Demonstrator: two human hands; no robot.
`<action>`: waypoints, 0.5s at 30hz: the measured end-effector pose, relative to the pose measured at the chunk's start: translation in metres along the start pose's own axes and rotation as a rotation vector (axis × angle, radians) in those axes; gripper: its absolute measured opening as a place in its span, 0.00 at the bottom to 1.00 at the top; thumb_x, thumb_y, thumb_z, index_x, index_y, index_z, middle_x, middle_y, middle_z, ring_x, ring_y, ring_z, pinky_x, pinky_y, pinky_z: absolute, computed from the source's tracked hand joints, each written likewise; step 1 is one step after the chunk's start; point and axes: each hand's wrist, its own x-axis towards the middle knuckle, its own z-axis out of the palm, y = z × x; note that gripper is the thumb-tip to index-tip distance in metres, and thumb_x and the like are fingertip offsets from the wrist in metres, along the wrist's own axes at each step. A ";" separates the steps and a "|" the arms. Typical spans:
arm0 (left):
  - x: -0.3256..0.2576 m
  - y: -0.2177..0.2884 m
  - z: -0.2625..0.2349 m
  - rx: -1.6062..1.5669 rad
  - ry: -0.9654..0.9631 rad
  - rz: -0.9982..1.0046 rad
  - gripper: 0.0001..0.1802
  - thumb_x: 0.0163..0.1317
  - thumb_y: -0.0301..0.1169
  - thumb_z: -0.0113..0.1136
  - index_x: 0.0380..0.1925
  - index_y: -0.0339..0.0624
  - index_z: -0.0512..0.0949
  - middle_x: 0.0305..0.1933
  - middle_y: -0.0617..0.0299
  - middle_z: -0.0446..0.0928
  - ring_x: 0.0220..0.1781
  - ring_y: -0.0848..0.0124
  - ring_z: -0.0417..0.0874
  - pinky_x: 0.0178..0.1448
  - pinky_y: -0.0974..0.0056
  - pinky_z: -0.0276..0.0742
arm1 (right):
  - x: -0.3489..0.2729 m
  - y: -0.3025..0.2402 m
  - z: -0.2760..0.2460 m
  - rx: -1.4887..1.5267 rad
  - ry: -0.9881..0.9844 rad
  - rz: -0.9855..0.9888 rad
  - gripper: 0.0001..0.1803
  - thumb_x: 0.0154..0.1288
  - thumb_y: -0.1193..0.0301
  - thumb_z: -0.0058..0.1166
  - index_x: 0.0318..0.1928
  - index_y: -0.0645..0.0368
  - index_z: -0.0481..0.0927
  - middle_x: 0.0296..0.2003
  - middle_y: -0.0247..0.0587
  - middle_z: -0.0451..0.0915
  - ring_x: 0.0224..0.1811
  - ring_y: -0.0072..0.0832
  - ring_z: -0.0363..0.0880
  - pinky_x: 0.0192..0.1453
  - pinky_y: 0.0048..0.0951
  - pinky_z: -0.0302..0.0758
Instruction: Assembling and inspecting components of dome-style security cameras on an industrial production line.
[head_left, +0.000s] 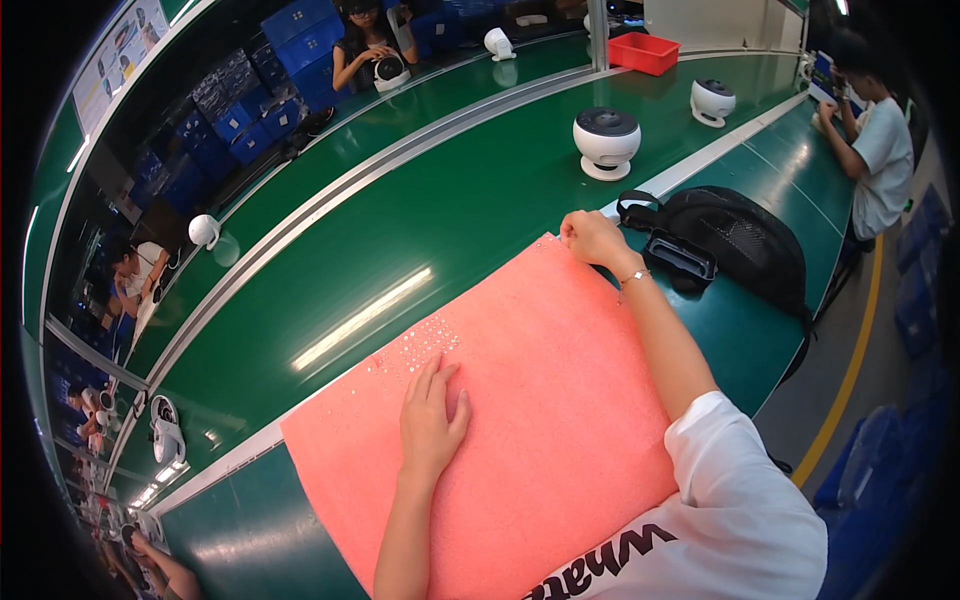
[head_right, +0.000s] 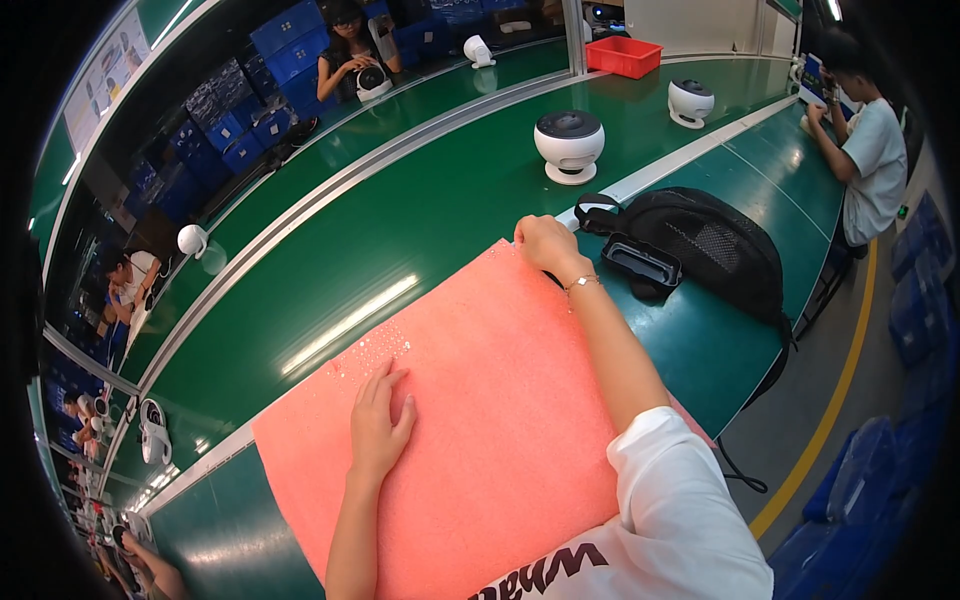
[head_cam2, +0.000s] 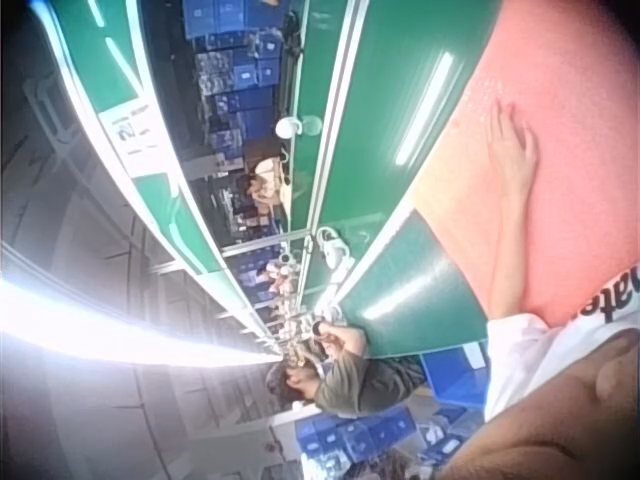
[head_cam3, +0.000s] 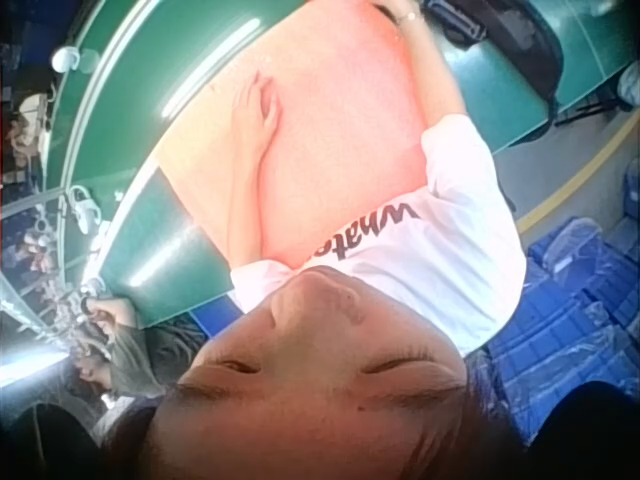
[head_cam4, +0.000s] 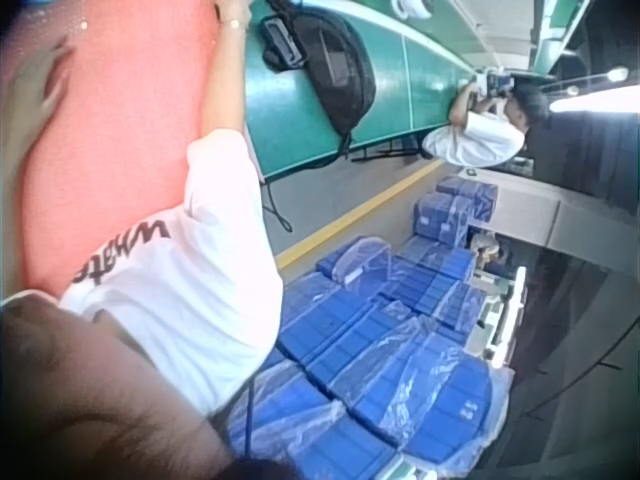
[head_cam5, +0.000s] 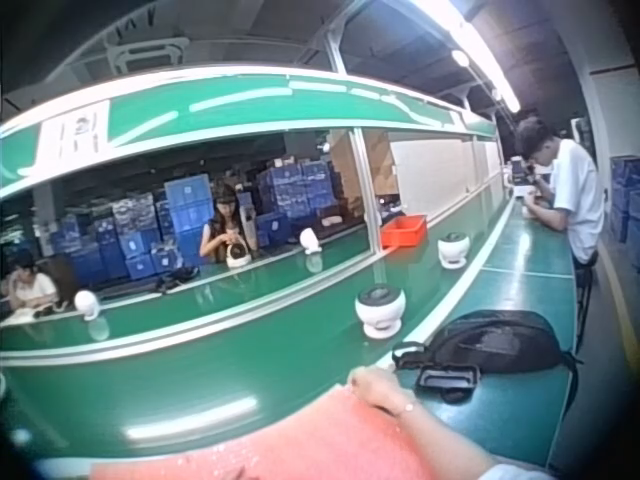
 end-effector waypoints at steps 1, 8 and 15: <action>0.000 0.000 0.000 0.011 0.001 0.008 0.19 0.56 0.30 0.57 0.49 0.38 0.74 0.60 0.48 0.68 0.62 0.52 0.68 0.64 0.55 0.65 | 0.000 -0.001 0.000 0.000 -0.001 -0.001 0.07 0.52 0.74 0.52 0.32 0.55 0.82 0.33 0.48 0.82 0.39 0.44 0.81 0.42 0.40 0.77; -0.001 -0.003 0.002 -0.014 0.030 0.024 0.19 0.55 0.30 0.57 0.48 0.37 0.74 0.60 0.48 0.69 0.61 0.51 0.69 0.64 0.54 0.66 | 0.001 0.011 -0.003 0.176 -0.034 0.011 0.05 0.51 0.71 0.58 0.29 0.56 0.85 0.30 0.47 0.82 0.36 0.41 0.82 0.42 0.37 0.77; -0.001 0.000 0.005 -0.032 0.011 -0.012 0.19 0.56 0.30 0.56 0.48 0.38 0.74 0.60 0.48 0.68 0.62 0.52 0.68 0.64 0.54 0.65 | 0.003 0.006 -0.004 0.117 0.017 -0.036 0.07 0.51 0.74 0.56 0.31 0.54 0.85 0.31 0.46 0.83 0.37 0.41 0.82 0.42 0.38 0.77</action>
